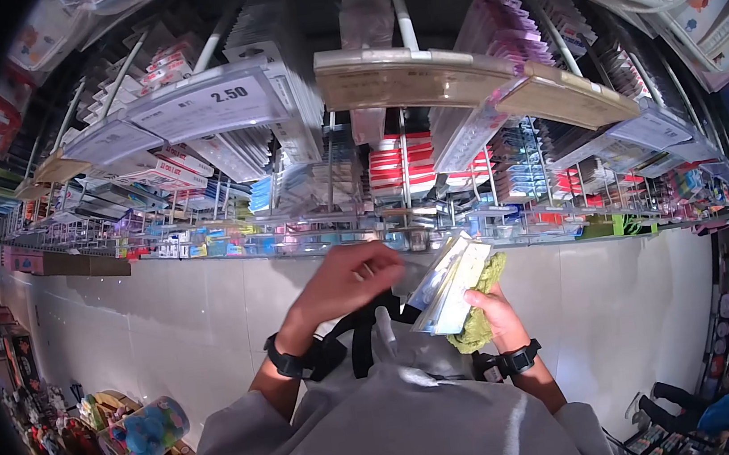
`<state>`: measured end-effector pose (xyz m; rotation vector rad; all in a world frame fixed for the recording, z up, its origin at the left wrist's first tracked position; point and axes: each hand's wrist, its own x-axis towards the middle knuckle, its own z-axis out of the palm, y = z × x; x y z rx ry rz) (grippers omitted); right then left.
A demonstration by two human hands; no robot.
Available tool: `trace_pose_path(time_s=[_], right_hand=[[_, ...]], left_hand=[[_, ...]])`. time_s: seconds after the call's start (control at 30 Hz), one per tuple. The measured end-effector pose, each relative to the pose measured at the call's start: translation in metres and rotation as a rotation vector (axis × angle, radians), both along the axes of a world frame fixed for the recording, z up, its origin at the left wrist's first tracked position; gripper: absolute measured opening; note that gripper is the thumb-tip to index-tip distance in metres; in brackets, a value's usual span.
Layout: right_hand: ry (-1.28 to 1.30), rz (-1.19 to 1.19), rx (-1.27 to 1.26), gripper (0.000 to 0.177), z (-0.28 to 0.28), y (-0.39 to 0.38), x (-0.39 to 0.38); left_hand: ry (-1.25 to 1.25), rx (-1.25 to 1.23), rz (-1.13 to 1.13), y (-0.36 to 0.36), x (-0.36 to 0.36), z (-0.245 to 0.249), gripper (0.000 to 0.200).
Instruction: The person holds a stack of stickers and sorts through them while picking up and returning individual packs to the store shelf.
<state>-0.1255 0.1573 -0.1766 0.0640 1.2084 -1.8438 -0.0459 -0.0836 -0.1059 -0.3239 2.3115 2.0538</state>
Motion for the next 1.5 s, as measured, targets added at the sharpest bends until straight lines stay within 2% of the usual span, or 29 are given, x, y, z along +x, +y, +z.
trace_pose_path(time_s=[0.07, 0.23, 0.43, 0.5, 0.53, 0.6, 0.63, 0.7, 0.77, 0.87, 0.9, 0.97, 1.0, 1.1, 1.17, 1.23, 1.33, 1.4, 1.43, 1.5], right_hand=[[0.022, 0.016, -0.009, 0.064, 0.0, -0.004, 0.002], [0.062, 0.073, -0.039, 0.061, -0.006, -0.009, 0.003], [0.044, 0.06, 0.007, 0.06, -0.004, -0.013, 0.007], [0.013, 0.051, -0.017, 0.059, -0.003, -0.014, 0.009], [0.007, 0.05, -0.016, 0.059, -0.005, -0.014, 0.01], [-0.03, 0.049, 0.011, 0.058, -0.01, -0.014, 0.008], [-0.036, 0.044, 0.013, 0.058, -0.014, -0.014, 0.007], [-0.053, 0.037, -0.015, 0.058, -0.019, -0.015, 0.007], [-0.045, 0.058, -0.016, 0.058, -0.014, -0.017, 0.007], [-0.009, 0.103, -0.047, 0.059, -0.009, -0.018, 0.009], [-0.005, 0.11, -0.059, 0.059, -0.01, -0.018, 0.008], [-0.002, 0.07, 0.041, 0.06, -0.013, -0.007, 0.011], [-0.023, 0.056, 0.0, 0.061, -0.022, -0.001, 0.011], [0.02, 0.1, 0.016, 0.063, -0.02, 0.004, 0.01], [-0.013, 0.072, 0.002, 0.059, -0.016, 0.005, 0.014], [0.003, 0.104, 0.039, 0.058, -0.018, 0.005, 0.012], [0.003, 0.108, 0.048, 0.059, -0.009, 0.004, 0.016], [0.0, 0.097, 0.032, 0.059, -0.011, 0.006, 0.017], [-0.006, 0.09, 0.016, 0.059, -0.012, 0.007, 0.018], [-0.015, 0.082, 0.009, 0.059, -0.01, 0.009, 0.019]], left_hand=[[0.015, -0.07, -0.067, 0.016, -0.007, 0.01, 0.023], [-0.069, 0.089, -0.078, 0.024, -0.01, -0.012, 0.019], [-0.031, 0.0, -0.056, 0.025, 0.001, -0.005, 0.017], [0.009, -0.003, 0.096, 0.03, 0.003, -0.007, 0.016], [0.004, -0.002, 0.094, 0.033, 0.004, -0.009, 0.016], [0.042, 0.019, 0.32, 0.037, 0.004, -0.012, 0.013], [0.035, 0.02, 0.316, 0.036, 0.004, -0.012, 0.013], [0.118, 0.094, 0.472, 0.031, 0.005, -0.011, 0.013], [0.134, 0.14, 0.456, 0.025, 0.007, -0.013, 0.015], [0.017, -0.153, 0.162, 0.012, 0.018, -0.003, 0.014], [0.021, -0.164, 0.17, 0.001, 0.024, -0.012, 0.014], [0.09, 0.115, 0.263, -0.017, 0.038, -0.051, 0.017], [0.085, 0.161, 0.315, -0.025, 0.043, -0.066, 0.016], [0.038, 0.027, 0.401, -0.049, 0.034, -0.141, 0.017], [0.039, -0.049, 0.441, -0.064, 0.023, -0.191, 0.016], [0.06, -0.125, 0.474, -0.078, 0.009, -0.218, 0.015], [0.079, 0.023, 0.6, -0.086, 0.001, -0.223, 0.013], [0.037, 0.178, 0.649, -0.081, -0.001, -0.2, 0.012], [0.035, 0.178, 0.645, -0.08, -0.003, -0.197, 0.012], [0.158, 0.255, 0.661, -0.076, -0.006, -0.194, 0.016]])
